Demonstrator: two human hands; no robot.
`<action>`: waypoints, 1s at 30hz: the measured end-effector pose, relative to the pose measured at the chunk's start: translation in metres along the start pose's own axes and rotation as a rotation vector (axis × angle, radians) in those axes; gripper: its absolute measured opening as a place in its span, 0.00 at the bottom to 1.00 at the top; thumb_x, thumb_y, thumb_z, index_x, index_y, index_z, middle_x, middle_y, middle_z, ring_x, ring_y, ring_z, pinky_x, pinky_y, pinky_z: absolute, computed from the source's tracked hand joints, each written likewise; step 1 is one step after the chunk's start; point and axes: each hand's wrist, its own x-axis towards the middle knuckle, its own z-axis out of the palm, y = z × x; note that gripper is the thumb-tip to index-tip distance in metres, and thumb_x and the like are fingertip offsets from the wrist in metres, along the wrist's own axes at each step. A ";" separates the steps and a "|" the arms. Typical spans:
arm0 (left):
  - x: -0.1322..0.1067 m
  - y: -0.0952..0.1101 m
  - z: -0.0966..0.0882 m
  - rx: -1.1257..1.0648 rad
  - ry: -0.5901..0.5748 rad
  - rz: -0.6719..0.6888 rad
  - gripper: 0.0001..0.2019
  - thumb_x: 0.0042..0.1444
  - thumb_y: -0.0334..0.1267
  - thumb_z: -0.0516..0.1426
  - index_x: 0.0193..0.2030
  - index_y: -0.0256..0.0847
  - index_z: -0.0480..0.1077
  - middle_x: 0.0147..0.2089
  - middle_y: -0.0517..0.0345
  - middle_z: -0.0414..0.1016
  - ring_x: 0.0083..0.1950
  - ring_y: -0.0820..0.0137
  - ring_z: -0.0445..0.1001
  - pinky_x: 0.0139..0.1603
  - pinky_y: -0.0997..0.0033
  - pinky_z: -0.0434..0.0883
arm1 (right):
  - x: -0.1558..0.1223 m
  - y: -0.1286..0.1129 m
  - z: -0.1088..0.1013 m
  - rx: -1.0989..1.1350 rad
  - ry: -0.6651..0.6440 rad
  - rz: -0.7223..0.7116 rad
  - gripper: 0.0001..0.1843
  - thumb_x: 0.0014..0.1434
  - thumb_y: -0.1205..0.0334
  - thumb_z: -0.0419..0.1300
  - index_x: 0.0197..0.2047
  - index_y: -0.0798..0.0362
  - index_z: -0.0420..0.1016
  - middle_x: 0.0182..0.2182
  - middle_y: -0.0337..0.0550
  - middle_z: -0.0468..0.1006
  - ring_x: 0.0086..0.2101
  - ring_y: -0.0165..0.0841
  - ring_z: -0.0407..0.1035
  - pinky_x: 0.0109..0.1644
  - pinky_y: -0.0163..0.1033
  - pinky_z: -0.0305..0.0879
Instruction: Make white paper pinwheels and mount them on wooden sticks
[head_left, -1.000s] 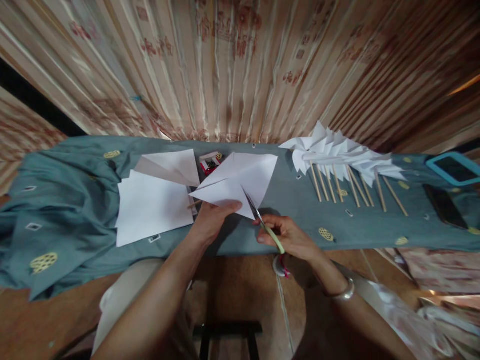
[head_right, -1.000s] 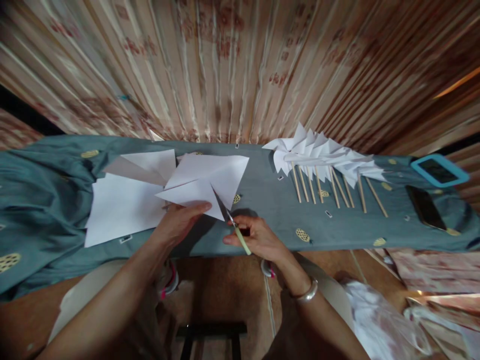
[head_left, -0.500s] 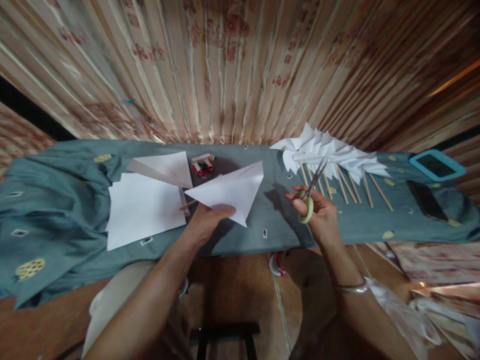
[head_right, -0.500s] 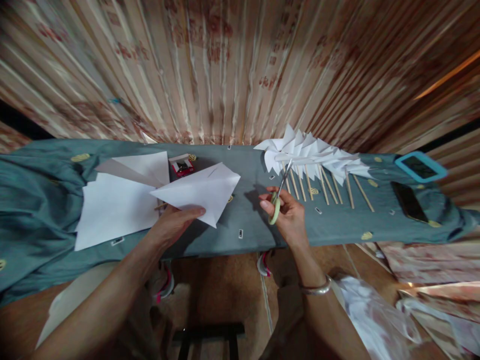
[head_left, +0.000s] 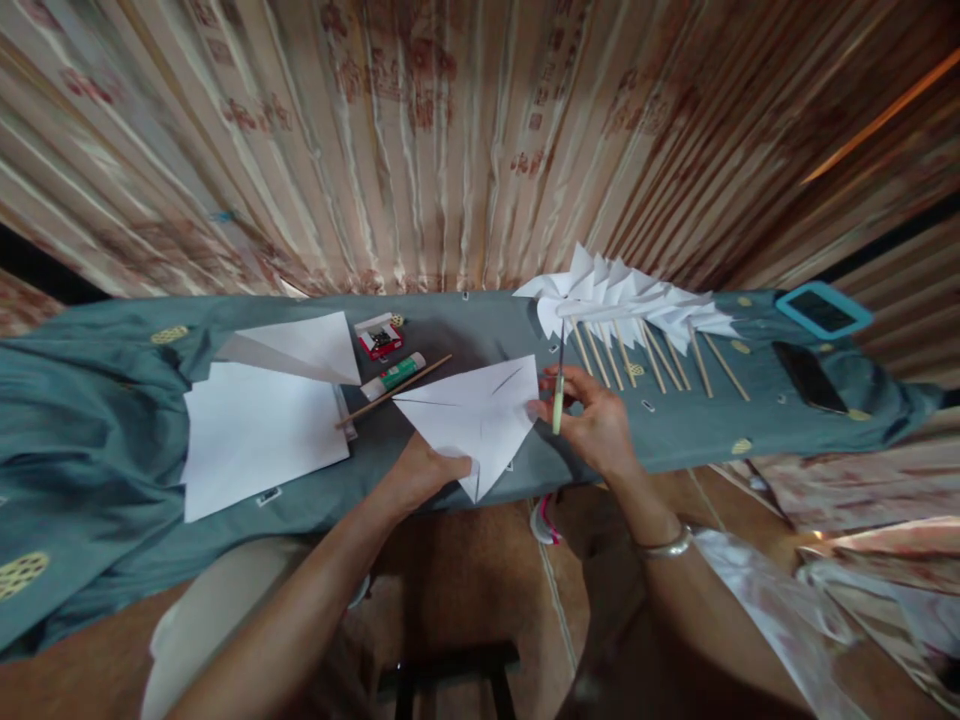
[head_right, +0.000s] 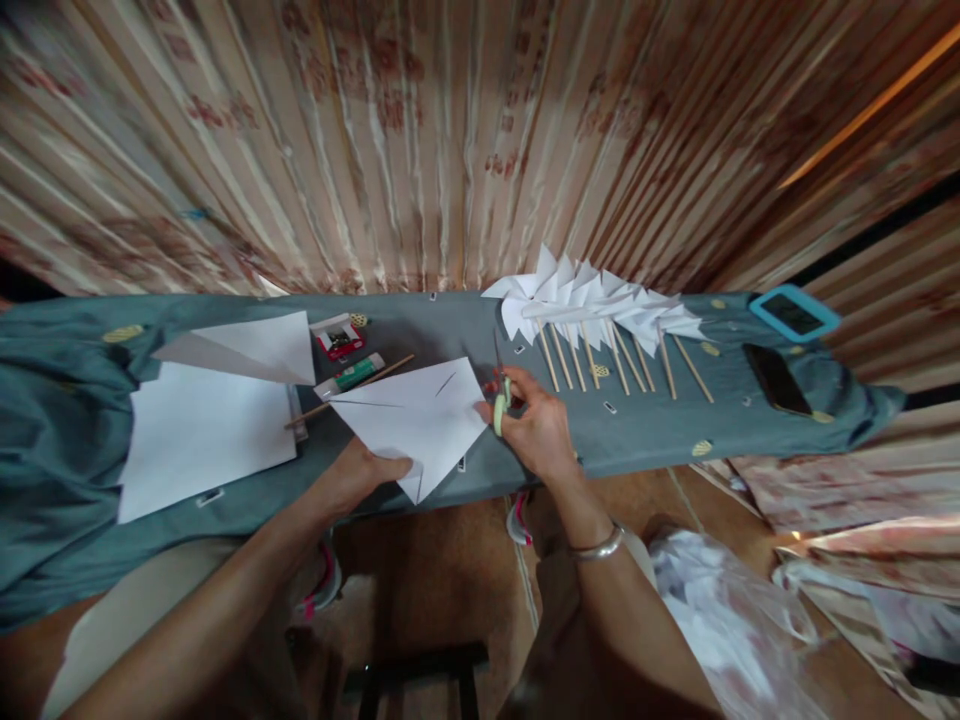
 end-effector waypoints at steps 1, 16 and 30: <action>0.000 -0.001 0.001 -0.001 0.004 0.004 0.12 0.30 0.31 0.62 0.27 0.41 0.74 0.29 0.60 0.76 0.34 0.63 0.72 0.43 0.62 0.69 | 0.001 0.001 0.001 0.015 -0.019 0.008 0.25 0.49 0.54 0.68 0.50 0.51 0.73 0.37 0.42 0.82 0.38 0.37 0.76 0.45 0.41 0.68; 0.003 0.004 0.004 -0.315 -0.092 0.055 0.28 0.39 0.42 0.69 0.50 0.41 0.73 0.51 0.48 0.78 0.55 0.57 0.74 0.56 0.59 0.67 | -0.002 -0.001 0.036 0.314 0.043 0.141 0.19 0.46 0.55 0.66 0.42 0.50 0.73 0.22 0.31 0.70 0.25 0.29 0.64 0.35 0.36 0.63; 0.013 -0.003 -0.007 -0.176 0.360 0.166 0.22 0.38 0.36 0.68 0.43 0.38 0.73 0.46 0.51 0.78 0.49 0.58 0.75 0.57 0.56 0.69 | -0.001 -0.033 0.064 0.617 -0.124 0.281 0.27 0.35 0.47 0.72 0.37 0.51 0.74 0.24 0.34 0.76 0.25 0.29 0.67 0.30 0.35 0.64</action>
